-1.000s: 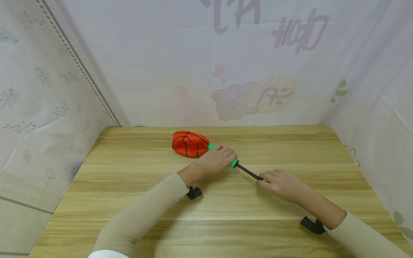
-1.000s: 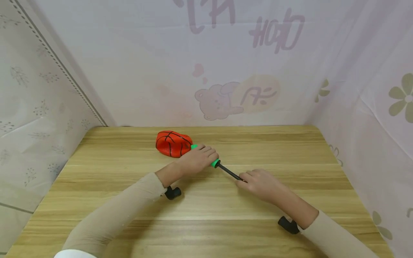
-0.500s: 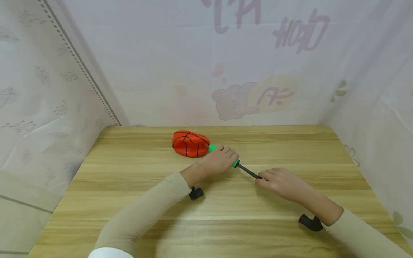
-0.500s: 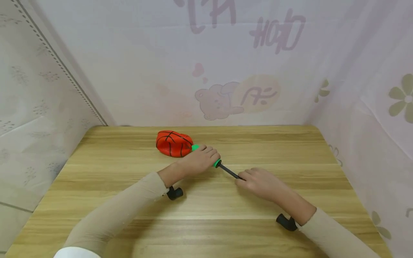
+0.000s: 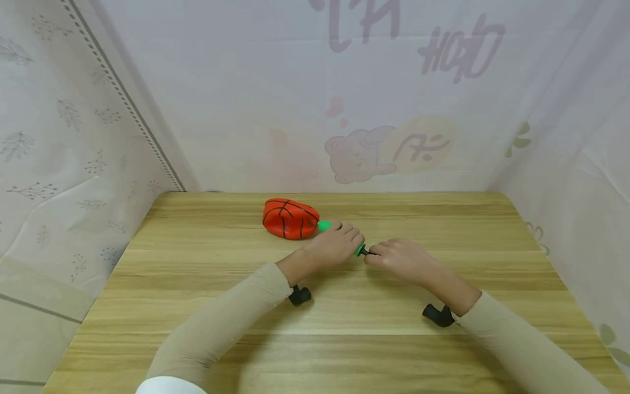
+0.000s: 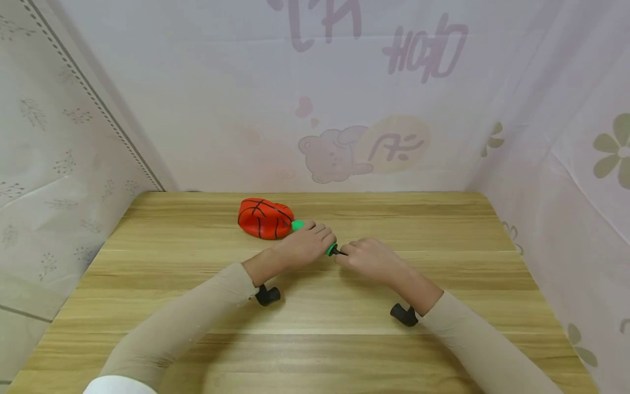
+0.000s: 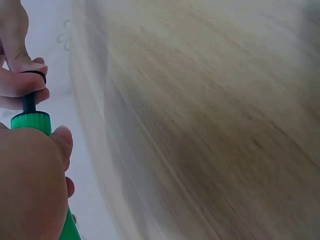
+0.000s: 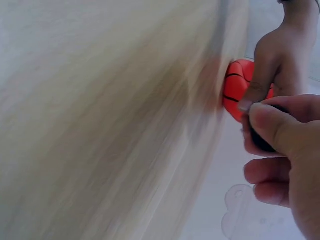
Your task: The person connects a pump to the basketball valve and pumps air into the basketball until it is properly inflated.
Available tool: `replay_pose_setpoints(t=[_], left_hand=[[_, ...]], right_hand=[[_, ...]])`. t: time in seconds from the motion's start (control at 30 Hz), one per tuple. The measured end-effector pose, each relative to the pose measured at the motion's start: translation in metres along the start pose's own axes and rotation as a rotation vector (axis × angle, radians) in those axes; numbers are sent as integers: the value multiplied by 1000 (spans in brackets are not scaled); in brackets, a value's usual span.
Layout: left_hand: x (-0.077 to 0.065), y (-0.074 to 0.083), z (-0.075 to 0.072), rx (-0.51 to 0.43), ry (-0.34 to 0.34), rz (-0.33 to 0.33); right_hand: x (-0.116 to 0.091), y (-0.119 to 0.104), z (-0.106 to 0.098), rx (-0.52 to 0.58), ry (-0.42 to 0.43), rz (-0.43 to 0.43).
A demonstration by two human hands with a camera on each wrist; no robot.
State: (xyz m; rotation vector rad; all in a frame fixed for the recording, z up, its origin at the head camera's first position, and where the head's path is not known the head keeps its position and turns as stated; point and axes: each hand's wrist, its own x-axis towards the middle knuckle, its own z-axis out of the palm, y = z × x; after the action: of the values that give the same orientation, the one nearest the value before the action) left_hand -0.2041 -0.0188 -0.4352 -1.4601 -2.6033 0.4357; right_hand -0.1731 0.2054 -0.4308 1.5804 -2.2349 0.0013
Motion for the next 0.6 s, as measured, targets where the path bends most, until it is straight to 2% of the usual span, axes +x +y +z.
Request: replay_pose_setpoints(t=[0.2, 0.4, 0.6], left_hand=[[-4, -2, 0, 17, 31, 9], [-8, -5, -3, -6, 32, 13], [-11, -6, -4, -24, 18, 24]], right_hand=[[-11, -2, 0, -10, 55, -31], [-40, -13, -16, -21, 99, -50], [-67, -25, -32, -39, 85, -39]])
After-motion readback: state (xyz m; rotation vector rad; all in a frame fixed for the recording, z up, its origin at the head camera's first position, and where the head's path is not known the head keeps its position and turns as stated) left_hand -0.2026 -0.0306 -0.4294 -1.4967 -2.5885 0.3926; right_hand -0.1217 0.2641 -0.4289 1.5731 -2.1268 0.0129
